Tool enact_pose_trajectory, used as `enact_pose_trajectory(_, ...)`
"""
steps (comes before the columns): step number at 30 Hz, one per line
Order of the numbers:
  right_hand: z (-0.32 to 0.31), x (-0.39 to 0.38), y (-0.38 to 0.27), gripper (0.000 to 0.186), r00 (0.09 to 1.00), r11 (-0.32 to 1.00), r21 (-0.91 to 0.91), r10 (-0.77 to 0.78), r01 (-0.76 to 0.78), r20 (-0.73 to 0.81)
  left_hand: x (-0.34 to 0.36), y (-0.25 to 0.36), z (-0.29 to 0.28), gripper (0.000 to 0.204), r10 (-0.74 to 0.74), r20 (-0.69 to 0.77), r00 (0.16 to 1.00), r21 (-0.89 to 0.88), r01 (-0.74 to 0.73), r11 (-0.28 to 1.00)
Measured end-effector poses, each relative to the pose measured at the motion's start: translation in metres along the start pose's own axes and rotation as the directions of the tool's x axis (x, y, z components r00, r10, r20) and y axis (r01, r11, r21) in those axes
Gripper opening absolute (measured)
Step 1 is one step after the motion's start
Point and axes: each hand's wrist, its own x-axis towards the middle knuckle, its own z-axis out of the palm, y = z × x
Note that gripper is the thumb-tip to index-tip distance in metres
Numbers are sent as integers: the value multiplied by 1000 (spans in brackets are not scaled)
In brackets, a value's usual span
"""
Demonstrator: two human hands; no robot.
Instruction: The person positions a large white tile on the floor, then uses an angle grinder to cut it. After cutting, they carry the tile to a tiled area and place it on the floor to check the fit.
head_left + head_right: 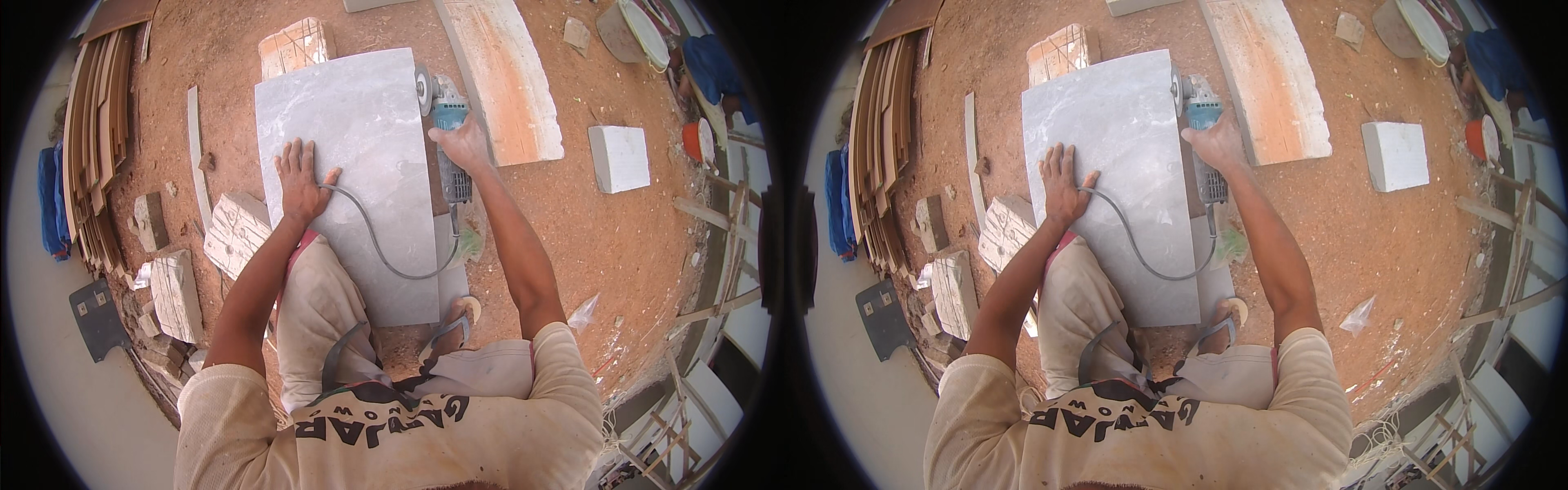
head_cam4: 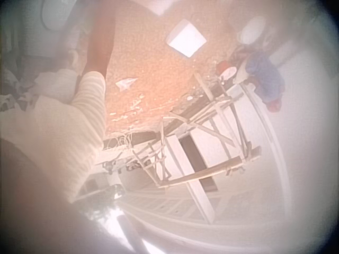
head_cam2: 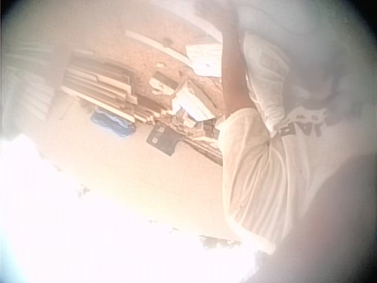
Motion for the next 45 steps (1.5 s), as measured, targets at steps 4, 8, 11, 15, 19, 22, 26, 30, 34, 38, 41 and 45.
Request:
enact_pose_trajectory(4, -1, -1, -2, 98, 1000, 1000, 19, -17, 17, -17, -1, -1, 0, 83, 4, -6, 1000, 5, -4, 1000)
enact_pose_trajectory(8, -3, -1, -6, 97, 1000, 1000, 17, -15, 15, -2, -1, 0, 1, 80, 10, -37, 999, -7, -11, 1000)
enact_pose_trajectory(11, -5, 1, -6, 96, 1000, 1000, 21, -15, 15, 15, -1, 1, 1, 80, 11, -41, 999, -10, -11, 1000)
enact_pose_trajectory(15, -7, 2, -8, 96, 1000, 999, 31, -13, 12, 28, -1, 0, 1, 80, 12, -44, 999, -13, -13, 1000)
enact_pose_trajectory(19, -8, 3, -10, 98, 1000, 999, 48, -8, 7, 27, -1, 0, 1, 80, 17, -52, 999, -22, -18, 1000)
enact_pose_trajectory(22, -7, 4, -12, 102, 1000, 998, 67, -12, 11, 7, -1, 0, 1, 80, 15, -48, 999, -14, -15, 1000)
enact_pose_trajectory(26, -8, 6, -14, 104, 1000, 998, 68, -2, 1, 16, -1, 0, 0, 80, 10, -37, 999, -8, -10, 1000)
enact_pose_trajectory(30, -8, 7, -14, 100, 1000, 998, 62, -11, 11, 5, -2, 1, -1, 80, 9, -36, 999, -13, -9, 1000)
enact_pose_trajectory(34, -7, 11, -13, 95, 1000, 1000, 29, -8, 7, 9, -1, 1, -1, 80, 5, -26, 1000, -2, -5, 1000)
enact_pose_trajectory(38, -5, 15, -11, 91, 998, 998, 8, -56, 56, -37, -1, 1, 0, 81, 4, -25, 1000, -3, -4, 1000)
enact_pose_trajectory(41, -3, 18, -10, 90, 998, 998, 15, -53, 53, -38, -1, 0, 0, 81, 4, -23, 1000, 5, -4, 1000)
enact_pose_trajectory(45, -2, 18, -12, 91, 998, 999, 18, -37, 37, -46, -1, 0, 0, 82, 4, -19, 1000, 10, -4, 1000)
